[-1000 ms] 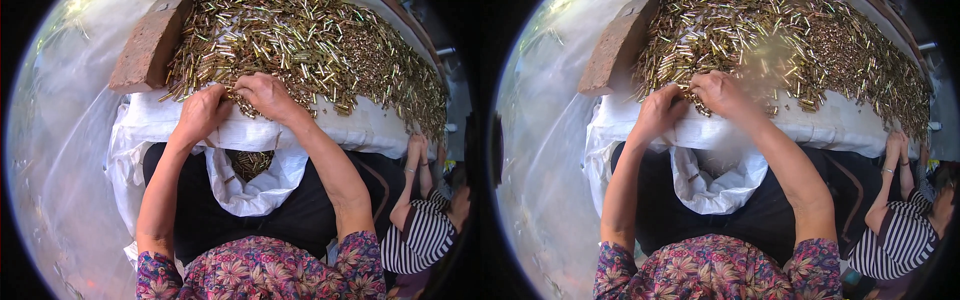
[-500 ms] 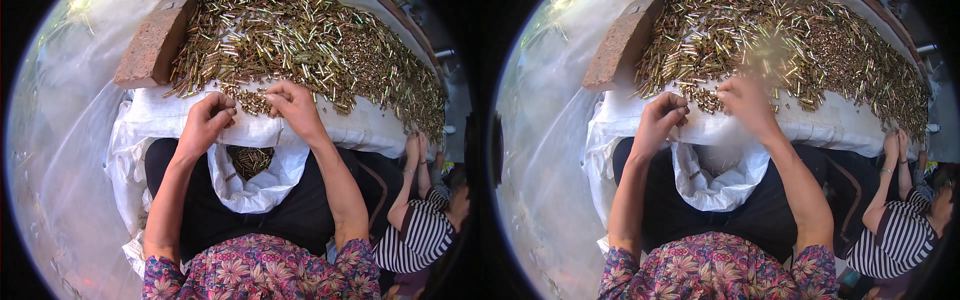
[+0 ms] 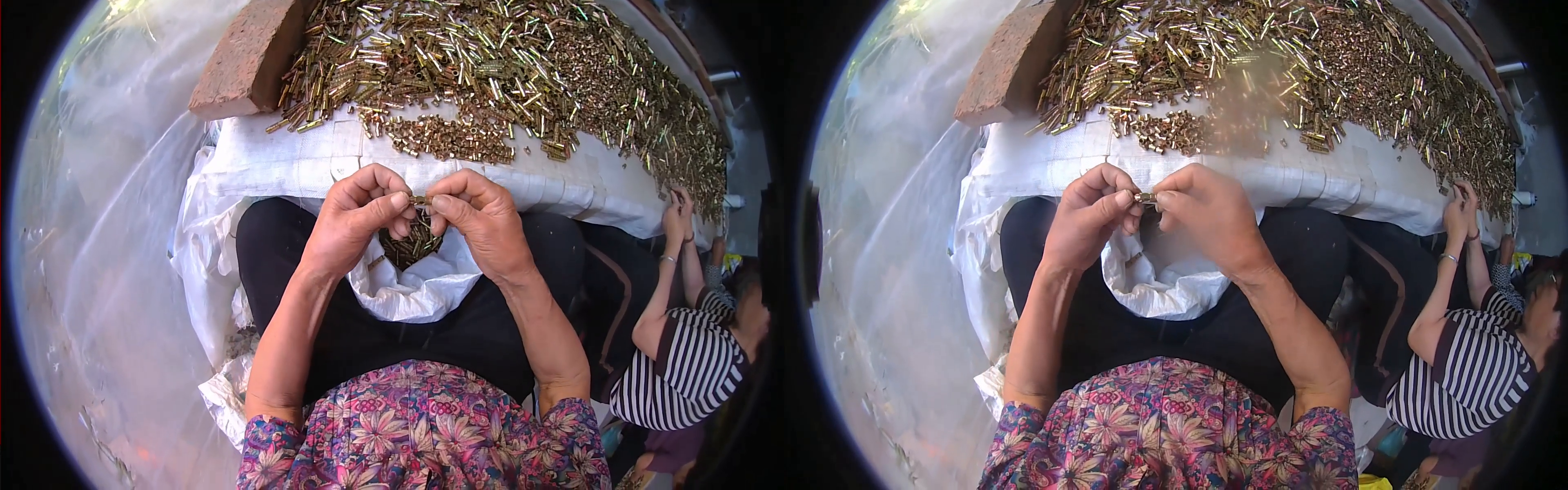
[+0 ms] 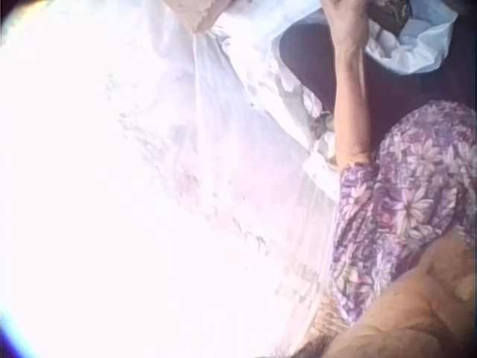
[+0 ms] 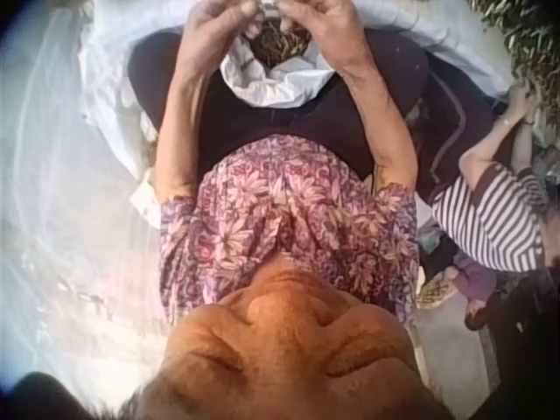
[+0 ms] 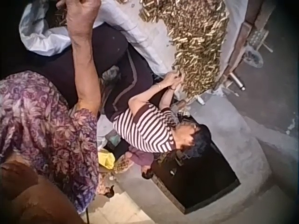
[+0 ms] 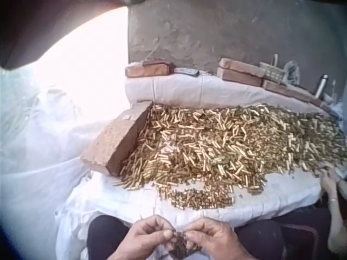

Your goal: The person assembles metal fastener components by picking up pieces from the table, fitting them together by hand, and dropping the assembled parts into a bag.

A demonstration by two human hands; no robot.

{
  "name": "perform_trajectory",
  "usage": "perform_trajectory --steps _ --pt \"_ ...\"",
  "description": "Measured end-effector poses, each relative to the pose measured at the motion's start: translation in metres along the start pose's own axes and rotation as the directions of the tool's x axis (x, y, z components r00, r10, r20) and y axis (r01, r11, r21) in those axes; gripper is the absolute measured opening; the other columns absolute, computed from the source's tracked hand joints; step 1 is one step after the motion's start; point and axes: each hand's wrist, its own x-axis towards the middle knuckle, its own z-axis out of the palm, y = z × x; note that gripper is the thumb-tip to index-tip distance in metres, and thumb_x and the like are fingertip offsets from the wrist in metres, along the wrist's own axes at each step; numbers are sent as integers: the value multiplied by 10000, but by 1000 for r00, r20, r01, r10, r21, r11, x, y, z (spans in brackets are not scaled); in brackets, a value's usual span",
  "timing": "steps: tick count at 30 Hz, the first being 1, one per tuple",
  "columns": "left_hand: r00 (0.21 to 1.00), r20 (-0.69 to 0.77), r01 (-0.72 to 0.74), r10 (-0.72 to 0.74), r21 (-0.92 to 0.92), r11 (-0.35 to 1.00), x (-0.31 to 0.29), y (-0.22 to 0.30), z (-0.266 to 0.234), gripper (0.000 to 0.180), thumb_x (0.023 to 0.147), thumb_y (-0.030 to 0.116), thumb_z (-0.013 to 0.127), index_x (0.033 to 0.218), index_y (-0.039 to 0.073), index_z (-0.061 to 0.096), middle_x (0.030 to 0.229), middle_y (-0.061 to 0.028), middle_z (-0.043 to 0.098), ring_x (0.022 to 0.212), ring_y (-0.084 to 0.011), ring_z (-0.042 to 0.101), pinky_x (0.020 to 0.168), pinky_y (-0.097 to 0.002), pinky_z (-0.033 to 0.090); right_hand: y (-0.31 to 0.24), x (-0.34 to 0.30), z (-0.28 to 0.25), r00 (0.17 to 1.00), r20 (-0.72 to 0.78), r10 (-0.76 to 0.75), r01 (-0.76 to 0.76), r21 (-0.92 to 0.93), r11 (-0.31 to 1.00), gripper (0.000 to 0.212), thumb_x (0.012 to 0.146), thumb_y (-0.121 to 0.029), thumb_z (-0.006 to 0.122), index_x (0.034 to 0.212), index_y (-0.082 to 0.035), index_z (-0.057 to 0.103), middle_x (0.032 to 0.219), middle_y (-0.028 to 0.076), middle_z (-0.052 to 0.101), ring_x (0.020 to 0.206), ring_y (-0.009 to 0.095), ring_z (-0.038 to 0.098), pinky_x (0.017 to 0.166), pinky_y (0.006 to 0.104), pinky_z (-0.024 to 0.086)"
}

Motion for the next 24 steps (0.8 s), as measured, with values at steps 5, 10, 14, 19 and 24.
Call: perform_trajectory --steps 5,10,14,19,24 --pt "1000 0 2 -2 27 1000 -7 -2 1 131 922 133 648 956 18 593 790 -37 642 645 -81 600 612 -207 481 7 -8 3 999 -11 -31 31 7 999 83 934 -64 601 968 7 628 814 35 631 689 90 595 672 223 492" --pt "1000 16 6 -3 -199 980 -9 -15 3 144 925 155 648 930 42 558 759 -29 607 607 -81 552 571 -215 449 14 -12 6 999 -11 -30 30 16 999 99 920 -81 611 966 4 626 813 28 635 699 84 603 662 224 493" --pt "995 92 9 25 -356 934 -13 -26 6 155 936 176 635 940 61 530 717 -6 545 584 -76 476 526 -226 372 15 -19 8 997 13 -78 78 -17 997 77 934 -65 603 965 4 620 808 44 639 690 96 601 664 232 497" --pt "975 222 94 20 -493 865 -20 -34 13 163 952 204 612 979 76 515 696 23 460 583 -72 391 514 -234 288 10 -33 12 998 32 -60 57 88 994 79 935 -72 610 961 2 608 812 50 640 696 101 603 665 235 498" --pt "973 227 82 42 -510 856 -24 -34 20 180 945 203 624 980 59 522 712 12 483 589 -72 412 519 -236 315 11 -40 18 999 50 8 -25 333 943 91 952 -96 595 959 -5 594 826 62 640 686 107 600 655 241 501"
